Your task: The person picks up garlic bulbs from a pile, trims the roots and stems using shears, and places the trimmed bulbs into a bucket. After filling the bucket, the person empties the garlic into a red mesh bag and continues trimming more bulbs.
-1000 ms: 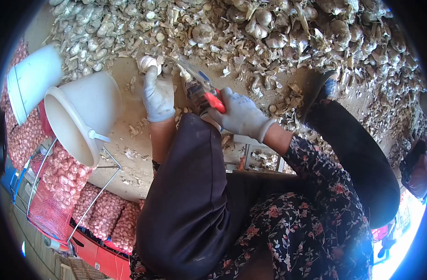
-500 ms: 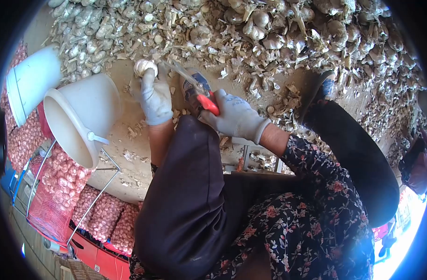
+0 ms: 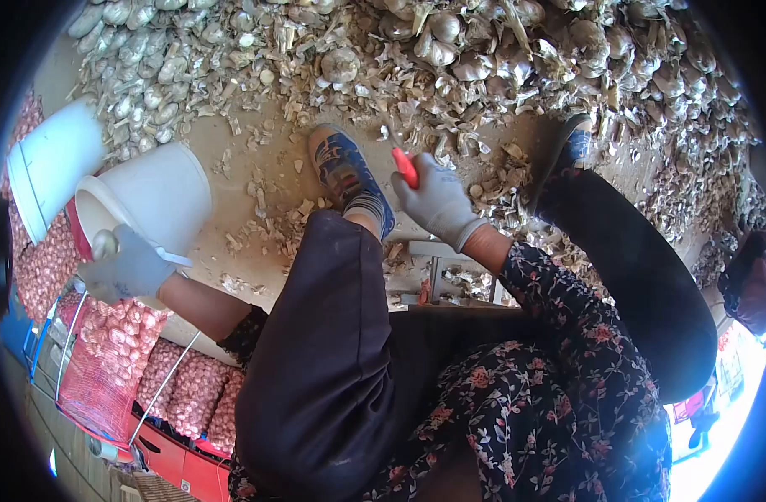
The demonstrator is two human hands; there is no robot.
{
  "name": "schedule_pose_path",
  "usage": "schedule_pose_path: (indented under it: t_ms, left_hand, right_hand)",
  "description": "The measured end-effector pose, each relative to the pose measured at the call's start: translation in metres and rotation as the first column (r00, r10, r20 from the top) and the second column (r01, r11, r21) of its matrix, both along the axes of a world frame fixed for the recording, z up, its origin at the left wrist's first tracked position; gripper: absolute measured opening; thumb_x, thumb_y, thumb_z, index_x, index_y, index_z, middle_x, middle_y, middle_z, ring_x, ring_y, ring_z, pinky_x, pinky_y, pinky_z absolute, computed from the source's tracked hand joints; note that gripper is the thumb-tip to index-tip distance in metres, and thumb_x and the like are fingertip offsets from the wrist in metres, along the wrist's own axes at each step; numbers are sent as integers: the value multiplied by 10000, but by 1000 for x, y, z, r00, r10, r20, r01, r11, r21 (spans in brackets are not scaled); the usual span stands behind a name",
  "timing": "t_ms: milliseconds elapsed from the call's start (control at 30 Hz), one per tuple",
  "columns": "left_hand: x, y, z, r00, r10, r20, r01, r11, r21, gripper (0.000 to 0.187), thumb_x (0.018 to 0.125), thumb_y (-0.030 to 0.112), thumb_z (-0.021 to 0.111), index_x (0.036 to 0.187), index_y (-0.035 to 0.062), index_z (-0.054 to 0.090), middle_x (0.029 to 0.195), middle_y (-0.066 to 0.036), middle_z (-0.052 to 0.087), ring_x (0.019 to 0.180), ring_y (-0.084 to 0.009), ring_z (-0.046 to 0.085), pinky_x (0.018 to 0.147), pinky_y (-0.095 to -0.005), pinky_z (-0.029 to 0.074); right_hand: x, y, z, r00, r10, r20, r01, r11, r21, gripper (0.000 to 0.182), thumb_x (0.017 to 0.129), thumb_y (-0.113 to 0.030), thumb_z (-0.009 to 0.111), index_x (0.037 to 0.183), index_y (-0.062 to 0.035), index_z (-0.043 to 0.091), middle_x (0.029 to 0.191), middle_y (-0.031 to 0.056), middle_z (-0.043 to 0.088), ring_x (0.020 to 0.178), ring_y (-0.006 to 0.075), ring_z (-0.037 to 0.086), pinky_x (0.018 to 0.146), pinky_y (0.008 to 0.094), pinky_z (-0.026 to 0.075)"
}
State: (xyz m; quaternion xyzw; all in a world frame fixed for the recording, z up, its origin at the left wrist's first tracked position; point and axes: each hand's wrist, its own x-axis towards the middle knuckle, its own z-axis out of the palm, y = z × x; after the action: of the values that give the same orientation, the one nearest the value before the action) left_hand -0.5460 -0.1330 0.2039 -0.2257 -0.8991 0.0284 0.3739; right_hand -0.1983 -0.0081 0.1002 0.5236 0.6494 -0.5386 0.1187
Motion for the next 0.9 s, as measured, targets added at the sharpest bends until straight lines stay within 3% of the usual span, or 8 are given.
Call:
schedule_pose_path:
  t_ms: [67, 167, 233, 433, 567, 633, 833, 900]
  left_hand:
    - [20, 26, -18, 998, -65, -9, 63, 991, -115, 367, 797, 106, 575, 1137, -12, 503, 1002, -161, 546, 871, -246, 545, 762, -363, 467]
    - [80, 82, -59, 758, -257, 599, 278, 959, 60, 435, 763, 132, 605, 1155, -13, 481, 1017, -192, 523, 916, -285, 527, 764, -392, 459]
    - [102, 93, -104, 665, -529, 527, 437, 848, 301, 383, 766, 100, 593, 1126, 6, 503, 937, -181, 545, 805, -299, 551, 708, -398, 450]
    - [116, 83, -145, 369, -519, 771, 191, 854, 483, 343, 779, 108, 603, 1101, 21, 525, 861, -149, 563, 704, -300, 550, 649, -390, 458]
    - [130, 121, -144, 154, -354, 922, 232, 920, 315, 405, 757, 215, 667, 1092, 43, 518, 952, -167, 560, 870, -339, 614, 708, -422, 493]
    - [138, 149, -147, 220, -335, 916, 532, 828, 175, 473, 733, 260, 700, 1109, 58, 496, 1102, -180, 512, 948, -367, 614, 759, -442, 511]
    - [129, 165, -162, 307, 45, 951, 565, 795, -220, 531, 715, 238, 718, 1154, 52, 484, 1155, -173, 486, 973, -333, 606, 799, -434, 514]
    - [102, 124, -204, 17, -471, 882, 270, 851, 450, 576, 714, 195, 689, 1223, 44, 464, 1130, -193, 516, 988, -303, 583, 851, -398, 485]
  right_hand:
    - [9, 6, -8, 986, 105, 126, -123, 982, 146, 409, 822, -322, 575, 1049, 3, 469, 890, 238, 606, 820, 396, 605, 746, 462, 475]
    - [19, 14, -29, 938, 252, 239, -336, 828, 448, 454, 786, -334, 621, 1062, -8, 469, 961, 201, 578, 896, 356, 582, 783, 463, 448]
    - [8, 23, -28, 909, 272, 317, -389, 828, 405, 490, 756, -348, 656, 1069, -21, 467, 982, 173, 555, 932, 333, 557, 807, 458, 424]
    - [-32, 53, -42, 909, 304, 283, -394, 849, 353, 383, 816, -326, 605, 1019, -20, 497, 826, 200, 630, 756, 379, 633, 667, 469, 488]
    - [-11, 56, -44, 970, 176, 167, -213, 948, 236, 362, 855, -334, 549, 1003, -5, 532, 856, 242, 644, 828, 406, 629, 747, 479, 495]
    - [2, 54, -38, 977, 143, 159, -179, 954, 240, 357, 862, -340, 537, 973, 0, 556, 850, 269, 634, 836, 433, 615, 767, 486, 486]
    - [28, 44, -21, 986, 128, 103, -151, 953, 263, 335, 865, -324, 539, 914, 7, 570, 822, 264, 626, 808, 435, 609, 740, 500, 474]
    - [35, 38, -26, 984, 159, 76, -175, 941, 290, 330, 857, -311, 555, 939, 8, 540, 815, 252, 621, 798, 426, 608, 723, 497, 473]
